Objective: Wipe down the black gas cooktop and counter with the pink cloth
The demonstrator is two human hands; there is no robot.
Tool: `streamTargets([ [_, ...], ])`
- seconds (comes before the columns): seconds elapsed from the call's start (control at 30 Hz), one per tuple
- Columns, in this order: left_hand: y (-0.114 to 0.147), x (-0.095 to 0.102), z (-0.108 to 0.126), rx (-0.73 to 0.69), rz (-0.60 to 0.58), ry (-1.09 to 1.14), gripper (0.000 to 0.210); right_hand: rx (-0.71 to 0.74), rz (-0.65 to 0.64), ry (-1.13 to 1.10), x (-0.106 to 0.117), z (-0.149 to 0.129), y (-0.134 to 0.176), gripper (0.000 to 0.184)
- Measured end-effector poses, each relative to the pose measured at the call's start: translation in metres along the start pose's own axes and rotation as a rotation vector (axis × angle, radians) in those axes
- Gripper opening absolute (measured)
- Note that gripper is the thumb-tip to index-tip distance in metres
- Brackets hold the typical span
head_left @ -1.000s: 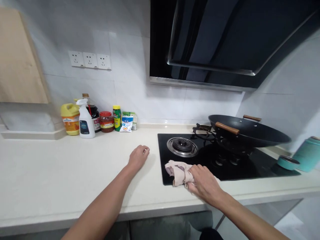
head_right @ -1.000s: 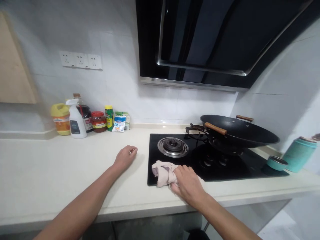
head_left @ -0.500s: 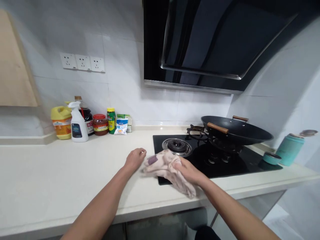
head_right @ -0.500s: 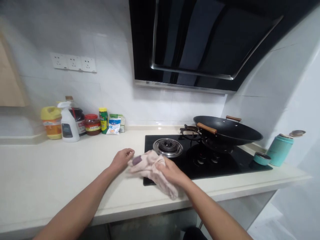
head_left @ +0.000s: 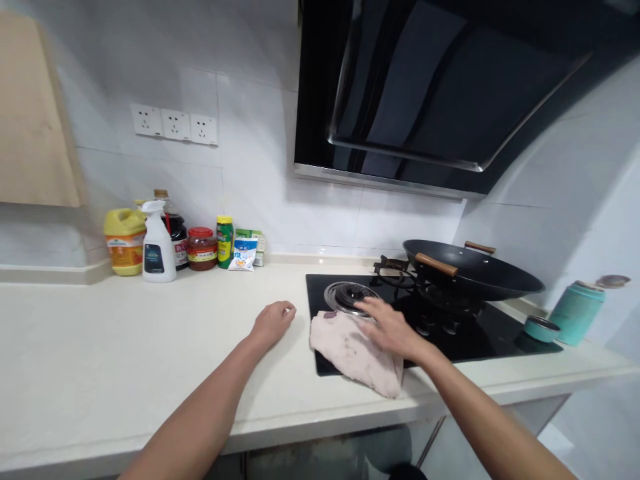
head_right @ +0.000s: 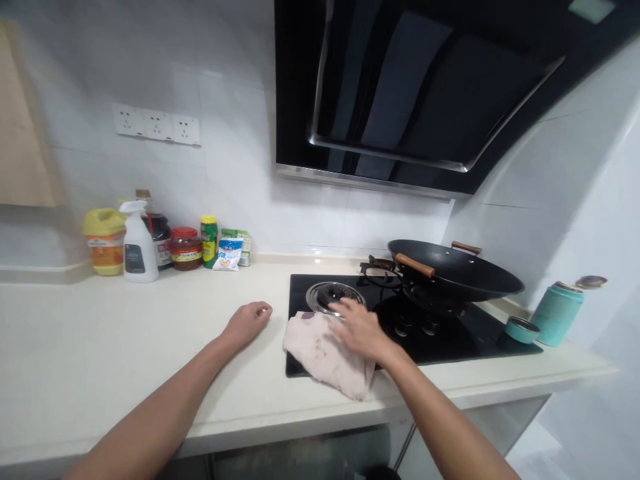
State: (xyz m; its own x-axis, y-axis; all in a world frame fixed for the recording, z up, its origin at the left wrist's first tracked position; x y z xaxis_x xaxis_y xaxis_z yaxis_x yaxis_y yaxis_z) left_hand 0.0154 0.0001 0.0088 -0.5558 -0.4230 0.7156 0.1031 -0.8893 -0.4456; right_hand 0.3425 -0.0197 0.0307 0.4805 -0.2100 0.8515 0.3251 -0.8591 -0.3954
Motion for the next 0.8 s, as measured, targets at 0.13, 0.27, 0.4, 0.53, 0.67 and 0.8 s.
streamTargets([
  [0.13,0.001,-0.002,0.000,-0.017,-0.010,0.004,0.030,0.079,-0.237,-0.037,-0.045,-0.042,0.020,0.065],
  [0.27,0.001,-0.007,0.000,-0.036,0.004,0.018,0.028,0.166,-0.200,-0.055,-0.068,-0.060,0.010,0.061],
  [0.4,0.004,-0.008,0.002,-0.040,0.025,0.040,0.027,0.295,-0.177,-0.090,-0.076,-0.060,-0.020,0.051],
  [0.53,0.007,-0.011,0.005,-0.052,0.033,0.048,0.026,0.424,-0.176,-0.120,-0.092,-0.048,-0.061,0.044],
  [0.67,0.007,-0.013,0.005,-0.059,0.055,0.048,0.024,0.529,-0.154,-0.125,-0.118,-0.038,-0.112,0.042],
  [0.8,0.008,-0.009,0.003,-0.061,0.108,0.029,0.022,0.546,-0.159,-0.051,-0.139,-0.029,-0.163,0.046],
])
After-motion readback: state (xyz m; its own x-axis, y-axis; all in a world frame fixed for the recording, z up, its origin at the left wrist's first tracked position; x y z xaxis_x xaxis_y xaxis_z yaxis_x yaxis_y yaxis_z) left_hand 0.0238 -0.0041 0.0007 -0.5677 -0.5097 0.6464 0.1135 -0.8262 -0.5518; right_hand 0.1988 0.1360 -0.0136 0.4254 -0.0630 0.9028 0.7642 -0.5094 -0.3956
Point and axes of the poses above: each hand's wrist, its own y-axis away from the middle knuckle, its own x-axis out of the back of the hand, z = x × y, the point moved 1 cm from there along -y, towards the middle knuckle, and after that the axes turned 9 degrees about z, right-handed, at the moved point
